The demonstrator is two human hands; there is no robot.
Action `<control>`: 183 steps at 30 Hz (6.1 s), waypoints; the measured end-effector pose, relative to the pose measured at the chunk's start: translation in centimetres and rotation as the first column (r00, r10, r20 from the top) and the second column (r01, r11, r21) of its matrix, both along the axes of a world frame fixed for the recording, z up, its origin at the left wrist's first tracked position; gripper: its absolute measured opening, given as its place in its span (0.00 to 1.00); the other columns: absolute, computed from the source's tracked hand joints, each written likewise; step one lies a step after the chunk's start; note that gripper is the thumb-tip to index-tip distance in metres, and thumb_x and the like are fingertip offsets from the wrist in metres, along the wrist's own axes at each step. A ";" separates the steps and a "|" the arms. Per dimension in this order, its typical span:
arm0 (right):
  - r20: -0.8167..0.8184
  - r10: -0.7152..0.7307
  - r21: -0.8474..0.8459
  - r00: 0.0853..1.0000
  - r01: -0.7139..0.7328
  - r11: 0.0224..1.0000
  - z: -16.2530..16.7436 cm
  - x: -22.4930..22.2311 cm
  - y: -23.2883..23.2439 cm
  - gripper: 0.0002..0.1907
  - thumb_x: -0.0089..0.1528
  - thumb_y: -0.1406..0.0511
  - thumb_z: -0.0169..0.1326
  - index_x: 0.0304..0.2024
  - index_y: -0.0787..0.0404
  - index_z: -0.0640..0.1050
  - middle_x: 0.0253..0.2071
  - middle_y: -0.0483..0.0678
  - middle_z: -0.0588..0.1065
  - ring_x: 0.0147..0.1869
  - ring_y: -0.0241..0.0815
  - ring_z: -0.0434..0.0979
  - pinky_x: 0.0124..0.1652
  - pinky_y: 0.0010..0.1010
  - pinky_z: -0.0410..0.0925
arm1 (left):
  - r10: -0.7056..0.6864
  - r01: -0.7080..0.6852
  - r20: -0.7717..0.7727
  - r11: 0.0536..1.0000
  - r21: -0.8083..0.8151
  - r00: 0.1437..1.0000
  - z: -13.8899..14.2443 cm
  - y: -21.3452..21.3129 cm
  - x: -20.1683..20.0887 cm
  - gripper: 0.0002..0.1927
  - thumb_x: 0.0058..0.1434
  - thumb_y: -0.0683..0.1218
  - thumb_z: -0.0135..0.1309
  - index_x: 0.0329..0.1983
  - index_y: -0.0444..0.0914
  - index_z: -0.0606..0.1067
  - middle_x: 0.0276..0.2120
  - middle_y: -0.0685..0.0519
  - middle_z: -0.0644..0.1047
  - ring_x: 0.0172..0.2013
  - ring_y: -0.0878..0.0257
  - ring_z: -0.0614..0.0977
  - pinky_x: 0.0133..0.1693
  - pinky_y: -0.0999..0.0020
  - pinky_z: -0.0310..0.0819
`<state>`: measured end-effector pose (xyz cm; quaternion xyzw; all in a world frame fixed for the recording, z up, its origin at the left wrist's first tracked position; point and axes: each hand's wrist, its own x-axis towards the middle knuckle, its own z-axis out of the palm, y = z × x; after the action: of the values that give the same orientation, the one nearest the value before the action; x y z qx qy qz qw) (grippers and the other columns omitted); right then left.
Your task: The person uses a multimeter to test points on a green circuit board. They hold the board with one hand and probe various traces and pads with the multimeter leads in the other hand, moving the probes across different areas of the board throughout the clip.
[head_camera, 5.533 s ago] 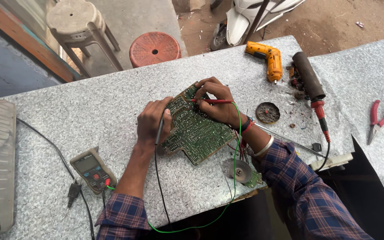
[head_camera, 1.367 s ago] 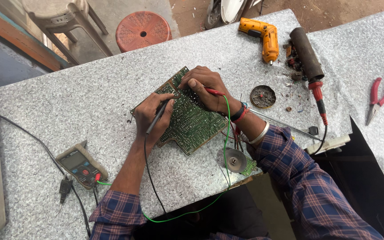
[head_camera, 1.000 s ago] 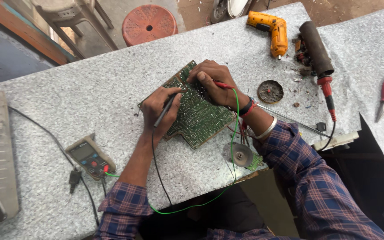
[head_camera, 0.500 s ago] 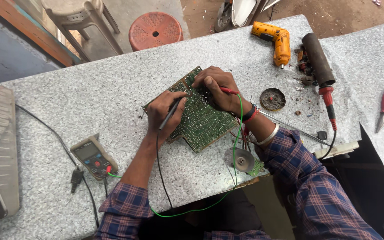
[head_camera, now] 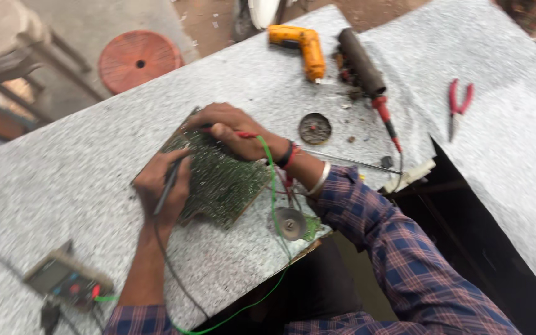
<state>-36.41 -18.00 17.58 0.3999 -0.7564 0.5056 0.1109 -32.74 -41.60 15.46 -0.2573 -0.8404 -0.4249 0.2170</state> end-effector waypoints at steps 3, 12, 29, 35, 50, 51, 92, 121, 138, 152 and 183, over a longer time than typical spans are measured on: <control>0.019 -0.009 0.013 1.000 0.008 1.000 0.0 0.4 0.4 0.36 0.75 0.43 0.25 0.59 0.58 0.76 0.54 0.52 0.77 0.60 0.49 0.76 0.64 0.42 0.63 | 0.014 -0.014 0.020 1.000 -0.022 1.000 -0.4 0.1 0.0 0.07 0.66 0.40 0.61 0.47 0.37 0.81 0.34 0.46 0.79 0.33 0.54 0.82 0.38 0.61 0.75; 0.018 -0.017 0.033 1.000 0.016 0.999 -0.5 0.3 0.3 0.34 0.75 0.44 0.26 0.60 0.57 0.76 0.55 0.50 0.78 0.60 0.49 0.75 0.64 0.42 0.64 | 0.025 -0.023 0.036 0.999 -0.046 0.999 -1.2 -0.3 0.0 0.07 0.69 0.43 0.61 0.48 0.37 0.81 0.33 0.48 0.78 0.30 0.59 0.80 0.35 0.64 0.72; 0.100 -0.006 -0.074 0.995 0.014 0.997 -1.4 0.7 0.4 0.42 0.73 0.38 0.20 0.64 0.59 0.73 0.69 0.58 0.66 0.77 0.55 0.63 0.73 0.42 0.64 | 0.027 -0.024 0.039 0.998 -0.066 0.999 -1.6 -0.2 0.3 0.08 0.70 0.44 0.61 0.49 0.37 0.81 0.30 0.51 0.76 0.28 0.62 0.77 0.32 0.66 0.70; 0.141 -0.126 -0.070 0.982 0.137 0.988 -1.5 -0.1 0.4 0.43 0.73 0.39 0.19 0.68 0.60 0.70 0.70 0.58 0.67 0.78 0.55 0.62 0.76 0.46 0.57 | 0.011 -0.009 0.035 0.999 -0.047 0.999 -1.4 -0.3 0.4 0.08 0.68 0.43 0.60 0.48 0.37 0.80 0.30 0.50 0.77 0.28 0.61 0.78 0.33 0.65 0.71; 0.205 -0.041 -0.153 0.978 0.073 0.985 -1.1 -0.2 0.6 0.38 0.60 0.58 0.37 0.72 0.61 0.66 0.73 0.55 0.66 0.79 0.53 0.64 0.75 0.45 0.61 | 0.006 -0.006 0.002 1.000 -0.029 1.000 -0.1 -0.2 0.2 0.07 0.65 0.39 0.61 0.46 0.37 0.81 0.33 0.47 0.79 0.32 0.55 0.82 0.37 0.62 0.75; 0.195 -0.034 -0.161 0.980 0.066 0.985 -1.1 -0.4 0.5 0.37 0.60 0.58 0.36 0.72 0.61 0.66 0.74 0.55 0.66 0.78 0.53 0.64 0.74 0.44 0.61 | 0.006 -0.007 -0.002 1.000 -0.026 1.000 0.0 -0.2 0.2 0.07 0.65 0.39 0.61 0.46 0.37 0.81 0.33 0.47 0.80 0.32 0.55 0.82 0.37 0.61 0.76; 0.359 0.086 -0.261 0.930 0.011 0.965 -2.5 -1.4 -0.2 0.47 0.64 0.40 0.34 0.71 0.68 0.67 0.68 0.62 0.72 0.72 0.55 0.73 0.68 0.44 0.67 | -0.020 0.020 -0.078 1.000 -0.001 0.997 1.2 -0.7 0.9 0.07 0.64 0.39 0.60 0.45 0.38 0.80 0.34 0.49 0.81 0.35 0.54 0.84 0.37 0.62 0.77; 0.475 0.210 -0.425 0.855 0.013 0.905 -4.6 -2.2 0.1 0.47 0.63 0.39 0.41 0.72 0.68 0.66 0.68 0.60 0.72 0.74 0.51 0.71 0.67 0.43 0.65 | -0.011 0.009 -0.031 0.999 -0.051 0.999 0.4 -0.4 0.9 0.07 0.65 0.40 0.61 0.45 0.37 0.81 0.33 0.49 0.80 0.32 0.56 0.82 0.36 0.62 0.76; 0.436 0.114 -0.277 0.893 0.012 0.961 -2.4 -1.7 -0.5 0.51 0.63 0.33 0.41 0.73 0.64 0.63 0.66 0.61 0.71 0.70 0.53 0.72 0.64 0.45 0.69 | -0.001 0.000 -0.043 1.000 -0.028 0.999 0.9 -0.9 0.9 0.07 0.63 0.40 0.61 0.45 0.37 0.81 0.31 0.49 0.80 0.32 0.57 0.83 0.36 0.63 0.77; 0.506 0.185 -0.241 0.842 -0.068 0.968 -2.6 -2.0 -1.3 0.43 0.62 0.45 0.38 0.72 0.66 0.63 0.66 0.60 0.70 0.72 0.52 0.70 0.69 0.44 0.63 | -0.005 0.003 -0.057 0.999 -0.036 0.998 0.2 -1.3 0.4 0.07 0.63 0.41 0.61 0.45 0.38 0.81 0.30 0.50 0.80 0.31 0.59 0.82 0.34 0.65 0.77; 0.488 0.158 -0.189 0.858 -0.073 0.979 -2.6 -1.7 -0.6 0.36 0.61 0.56 0.34 0.66 0.71 0.70 0.67 0.59 0.71 0.71 0.51 0.70 0.70 0.41 0.63 | -0.027 0.025 -0.062 0.999 -0.026 0.998 1.0 -0.5 0.9 0.07 0.65 0.41 0.60 0.45 0.37 0.80 0.33 0.49 0.81 0.34 0.55 0.83 0.38 0.62 0.77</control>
<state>-38.10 -18.65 15.00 0.2894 -0.6896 0.6582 -0.0871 -31.79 -42.12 16.48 -0.2842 -0.8350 -0.4088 0.2343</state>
